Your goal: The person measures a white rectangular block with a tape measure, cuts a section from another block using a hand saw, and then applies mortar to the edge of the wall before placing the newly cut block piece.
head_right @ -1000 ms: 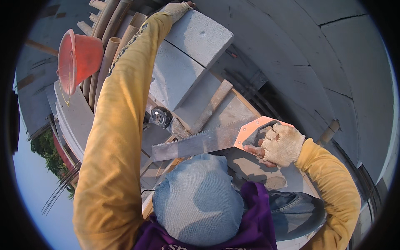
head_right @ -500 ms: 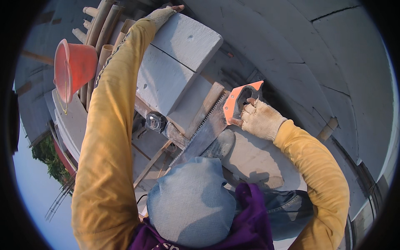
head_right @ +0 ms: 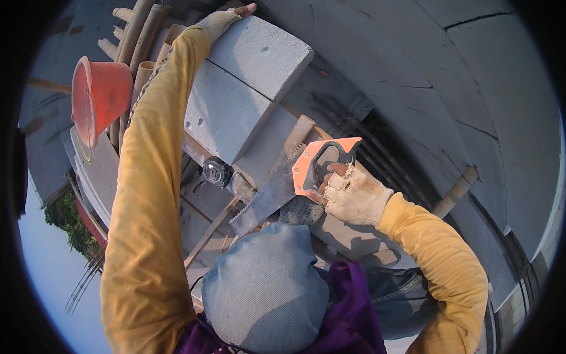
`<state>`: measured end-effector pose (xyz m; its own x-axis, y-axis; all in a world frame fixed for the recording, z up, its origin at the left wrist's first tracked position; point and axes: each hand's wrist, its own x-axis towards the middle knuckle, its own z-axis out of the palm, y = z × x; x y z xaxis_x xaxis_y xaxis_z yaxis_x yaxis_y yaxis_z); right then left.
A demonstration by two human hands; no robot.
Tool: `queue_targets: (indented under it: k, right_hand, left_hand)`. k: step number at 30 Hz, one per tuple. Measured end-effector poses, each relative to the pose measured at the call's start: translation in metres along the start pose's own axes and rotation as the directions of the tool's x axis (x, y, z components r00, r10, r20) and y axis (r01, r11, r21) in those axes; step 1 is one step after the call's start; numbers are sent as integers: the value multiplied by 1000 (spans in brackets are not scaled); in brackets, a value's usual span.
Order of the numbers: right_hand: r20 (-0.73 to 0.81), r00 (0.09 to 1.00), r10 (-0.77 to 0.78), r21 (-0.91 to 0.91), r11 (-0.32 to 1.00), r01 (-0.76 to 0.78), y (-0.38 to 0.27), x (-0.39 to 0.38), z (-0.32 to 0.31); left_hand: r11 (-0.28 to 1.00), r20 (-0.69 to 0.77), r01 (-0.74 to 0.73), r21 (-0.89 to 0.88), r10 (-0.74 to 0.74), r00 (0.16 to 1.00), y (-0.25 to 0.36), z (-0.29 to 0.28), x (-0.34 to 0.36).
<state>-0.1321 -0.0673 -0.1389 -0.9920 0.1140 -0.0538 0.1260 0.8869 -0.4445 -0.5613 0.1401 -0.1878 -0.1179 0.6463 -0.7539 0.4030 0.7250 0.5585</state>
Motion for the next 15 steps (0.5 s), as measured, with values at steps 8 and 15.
queue_targets:
  k: [8, 15]
  right_hand:
    - [-18, 987, -162, -140, 978, 158, 52, 77, -9]
    - [-268, 959, -97, -89, 993, 76, 23, 72, 12]
  left_hand:
    - [999, -43, -45, 1, 45, 998, 3, 11, 0]
    - [989, -154, -74, 127, 93, 984, -7, 9, 12]
